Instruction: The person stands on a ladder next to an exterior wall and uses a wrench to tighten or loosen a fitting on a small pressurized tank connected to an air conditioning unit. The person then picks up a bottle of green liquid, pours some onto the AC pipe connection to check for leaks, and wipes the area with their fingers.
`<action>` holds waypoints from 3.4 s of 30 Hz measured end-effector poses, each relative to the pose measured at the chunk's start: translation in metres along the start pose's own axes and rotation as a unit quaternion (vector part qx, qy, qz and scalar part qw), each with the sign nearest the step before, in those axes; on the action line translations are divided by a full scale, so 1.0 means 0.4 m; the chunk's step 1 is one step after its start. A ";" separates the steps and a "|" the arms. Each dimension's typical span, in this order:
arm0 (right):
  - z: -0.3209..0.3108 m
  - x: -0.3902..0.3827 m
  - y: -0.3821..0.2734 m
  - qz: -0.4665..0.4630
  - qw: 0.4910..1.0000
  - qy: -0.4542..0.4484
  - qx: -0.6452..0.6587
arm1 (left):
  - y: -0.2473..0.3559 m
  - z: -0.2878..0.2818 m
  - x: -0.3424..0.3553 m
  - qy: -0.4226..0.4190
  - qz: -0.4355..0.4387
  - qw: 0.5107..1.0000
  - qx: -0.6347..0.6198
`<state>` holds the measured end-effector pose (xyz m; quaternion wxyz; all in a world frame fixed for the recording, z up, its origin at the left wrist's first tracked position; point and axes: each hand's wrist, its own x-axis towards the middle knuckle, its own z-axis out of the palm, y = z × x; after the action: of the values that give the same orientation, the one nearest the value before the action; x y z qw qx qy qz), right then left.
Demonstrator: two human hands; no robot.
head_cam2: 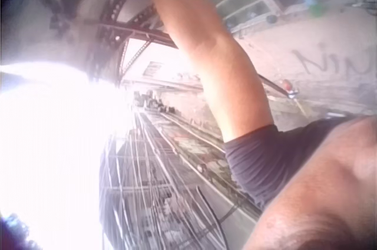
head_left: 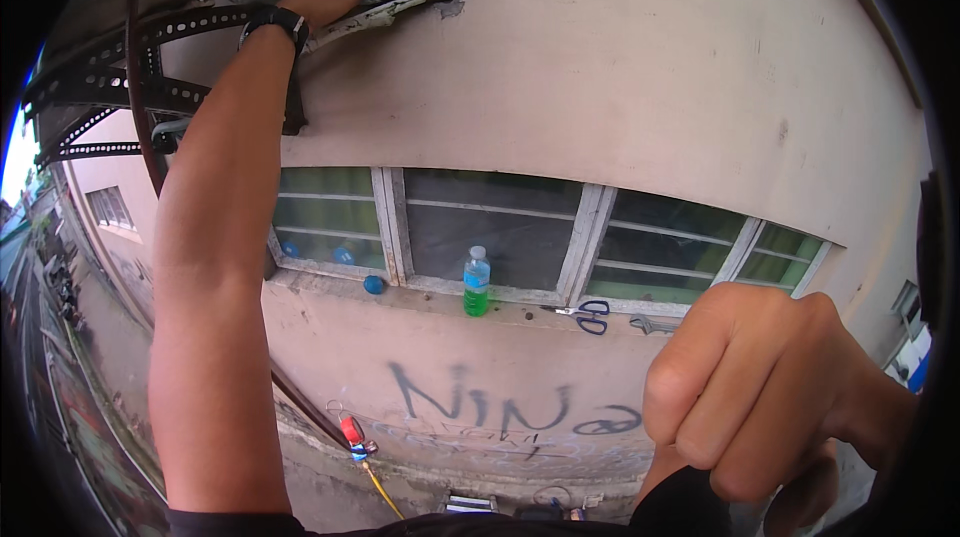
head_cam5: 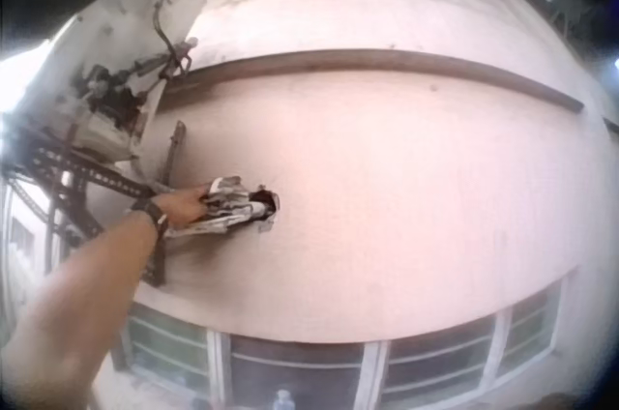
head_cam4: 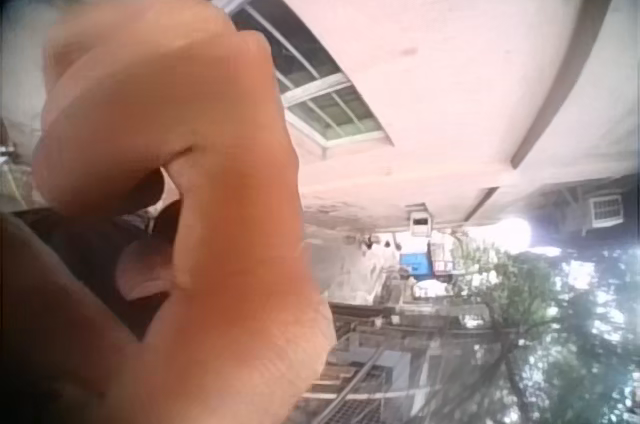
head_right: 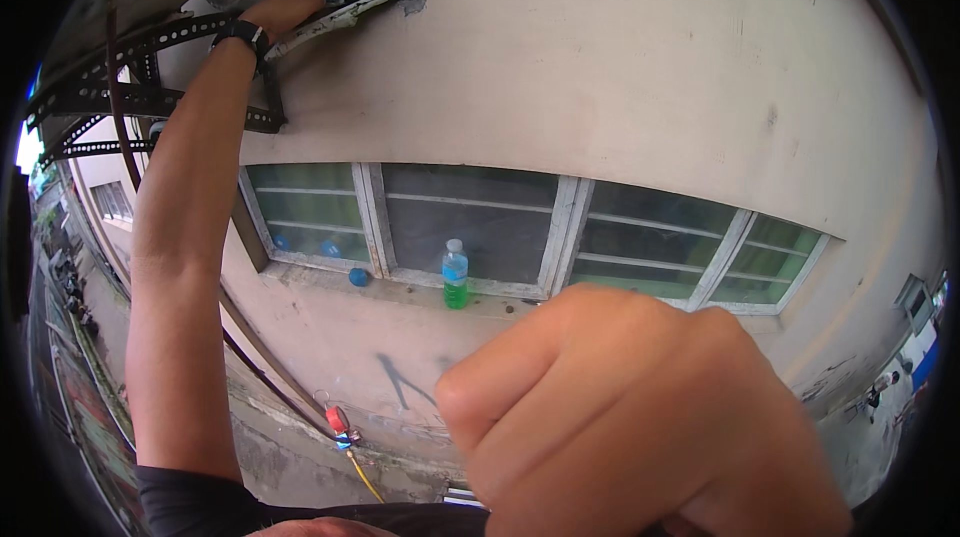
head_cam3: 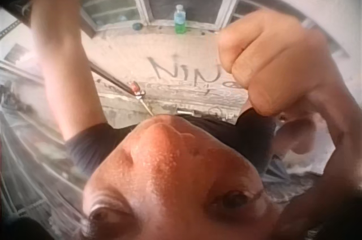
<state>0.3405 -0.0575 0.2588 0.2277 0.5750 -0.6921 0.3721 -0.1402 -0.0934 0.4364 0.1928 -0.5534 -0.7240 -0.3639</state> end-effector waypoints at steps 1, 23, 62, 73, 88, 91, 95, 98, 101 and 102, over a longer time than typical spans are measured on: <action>-0.003 -0.001 0.014 -0.003 1.000 0.006 0.004 | -0.005 0.004 0.005 0.001 -0.005 1.000 0.001; -0.594 -0.312 0.536 0.135 0.416 0.172 -0.882 | 0.024 0.009 -0.020 0.040 0.013 0.999 -0.014; -0.605 -0.327 0.525 0.100 0.449 0.194 -0.867 | 0.082 0.125 0.050 0.260 0.099 0.940 0.199; -0.608 -0.330 0.523 0.104 0.443 0.192 -0.869 | 0.114 0.106 0.075 0.245 0.040 0.953 0.171; -0.602 -0.325 0.531 0.102 0.437 0.189 -0.874 | 0.116 0.033 0.107 0.115 0.071 0.945 0.296; -0.610 -0.333 0.522 0.103 0.430 0.185 -0.878 | 0.123 0.021 0.119 0.086 0.064 0.961 0.255; -0.605 -0.327 0.529 0.101 0.435 0.189 -0.875 | 0.080 -0.014 0.132 0.089 0.123 0.944 0.293; -0.608 -0.327 0.532 0.098 0.434 0.188 -0.876 | 0.066 -0.010 0.136 0.067 0.030 0.939 0.336; -0.603 -0.320 0.538 0.095 0.437 0.187 -0.875 | 0.023 -0.027 0.125 0.086 0.084 0.940 0.318; -0.612 -0.332 0.527 0.102 0.428 0.181 -0.880 | 0.042 -0.006 0.117 0.058 0.045 0.961 0.266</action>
<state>0.1405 0.2291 0.2585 0.6907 -0.0916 -0.6409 -0.3223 -0.1394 -0.0622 0.4753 0.3910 -0.4917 -0.7569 -0.1803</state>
